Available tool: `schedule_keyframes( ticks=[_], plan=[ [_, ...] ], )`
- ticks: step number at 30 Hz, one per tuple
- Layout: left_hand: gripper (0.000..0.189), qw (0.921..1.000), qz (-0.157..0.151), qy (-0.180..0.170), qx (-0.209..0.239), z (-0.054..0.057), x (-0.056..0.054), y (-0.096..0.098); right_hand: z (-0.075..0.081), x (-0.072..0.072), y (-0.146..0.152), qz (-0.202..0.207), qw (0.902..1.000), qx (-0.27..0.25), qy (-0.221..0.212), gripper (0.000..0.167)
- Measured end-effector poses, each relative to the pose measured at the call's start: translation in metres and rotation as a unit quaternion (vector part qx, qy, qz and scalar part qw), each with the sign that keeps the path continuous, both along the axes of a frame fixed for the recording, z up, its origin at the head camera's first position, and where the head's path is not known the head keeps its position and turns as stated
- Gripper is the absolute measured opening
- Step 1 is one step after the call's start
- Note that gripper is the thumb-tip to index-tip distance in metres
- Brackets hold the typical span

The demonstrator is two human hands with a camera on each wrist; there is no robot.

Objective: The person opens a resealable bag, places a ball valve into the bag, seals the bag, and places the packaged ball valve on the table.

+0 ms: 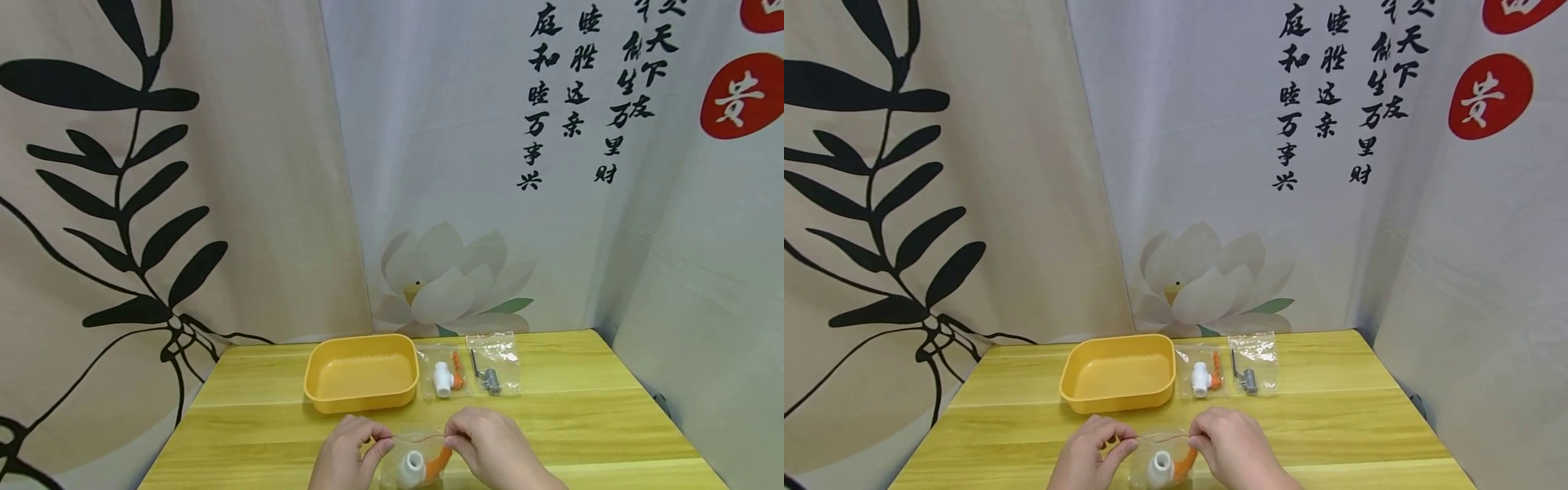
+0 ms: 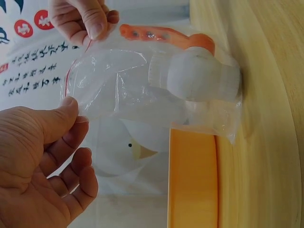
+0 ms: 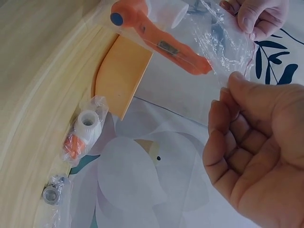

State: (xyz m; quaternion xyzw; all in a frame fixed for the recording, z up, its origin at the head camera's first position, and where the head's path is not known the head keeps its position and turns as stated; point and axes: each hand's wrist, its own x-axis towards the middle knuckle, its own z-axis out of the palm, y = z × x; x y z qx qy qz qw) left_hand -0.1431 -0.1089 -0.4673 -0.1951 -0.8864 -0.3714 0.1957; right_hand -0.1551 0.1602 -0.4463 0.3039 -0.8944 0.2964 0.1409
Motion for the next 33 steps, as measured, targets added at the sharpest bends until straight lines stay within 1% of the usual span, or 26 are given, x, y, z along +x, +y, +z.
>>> schedule_keyframes(
  ticks=[3,6,14,15,17,21,22,24,26,30,33],
  plan=[
    [0.009,1.0000,0.002,-0.003,-0.002,0.0005,0.0003,0.0003,-0.0011,0.0000,-0.0006,0.000,0.9998,0.000,0.021,0.016],
    [0.010,1.0000,0.003,0.004,-0.005,0.0002,0.0002,0.0008,-0.0022,-0.0001,-0.0009,-0.001,0.9994,0.003,0.035,0.016],
    [0.018,0.9977,0.010,0.067,0.005,-0.0044,-0.0006,0.0026,-0.0016,-0.0007,-0.0020,-0.006,0.9995,0.003,0.031,0.014],
    [0.018,0.9977,0.010,0.067,0.004,-0.0042,-0.0004,0.0026,-0.0017,-0.0008,-0.0021,-0.007,0.9995,0.003,0.031,0.014],
    [0.016,0.9986,0.009,0.052,-0.002,-0.0035,0.0001,0.0028,-0.0019,-0.0009,-0.0023,-0.009,0.9995,0.003,0.029,0.015],
    [0.008,0.9998,0.001,-0.012,-0.015,-0.0001,0.0008,0.0033,-0.0021,-0.0011,-0.0026,-0.013,0.9996,0.003,0.025,0.016],
    [0.007,0.9996,0.000,-0.024,-0.014,0.0001,0.0009,0.0038,-0.0021,-0.0011,-0.0027,-0.014,0.9996,0.003,0.024,0.016],
    [0.006,0.9994,0.000,-0.033,-0.008,0.0001,0.0011,0.0049,-0.0021,-0.0010,-0.0031,-0.016,0.9996,0.004,0.024,0.016],
    [0.006,0.9998,0.002,-0.022,0.002,-0.0013,0.0016,0.0062,-0.0019,-0.0008,-0.0035,-0.017,0.9996,0.004,0.023,0.016],
    [0.010,0.9996,0.007,0.015,0.024,-0.0048,0.0021,0.0084,-0.0015,-0.0010,-0.0037,-0.014,0.9997,0.006,0.018,0.014],
    [0.011,0.9990,0.007,0.026,0.035,-0.0058,0.0022,0.0093,-0.0014,-0.0010,-0.0042,-0.007,0.9997,0.008,0.022,0.013]
  ],
)
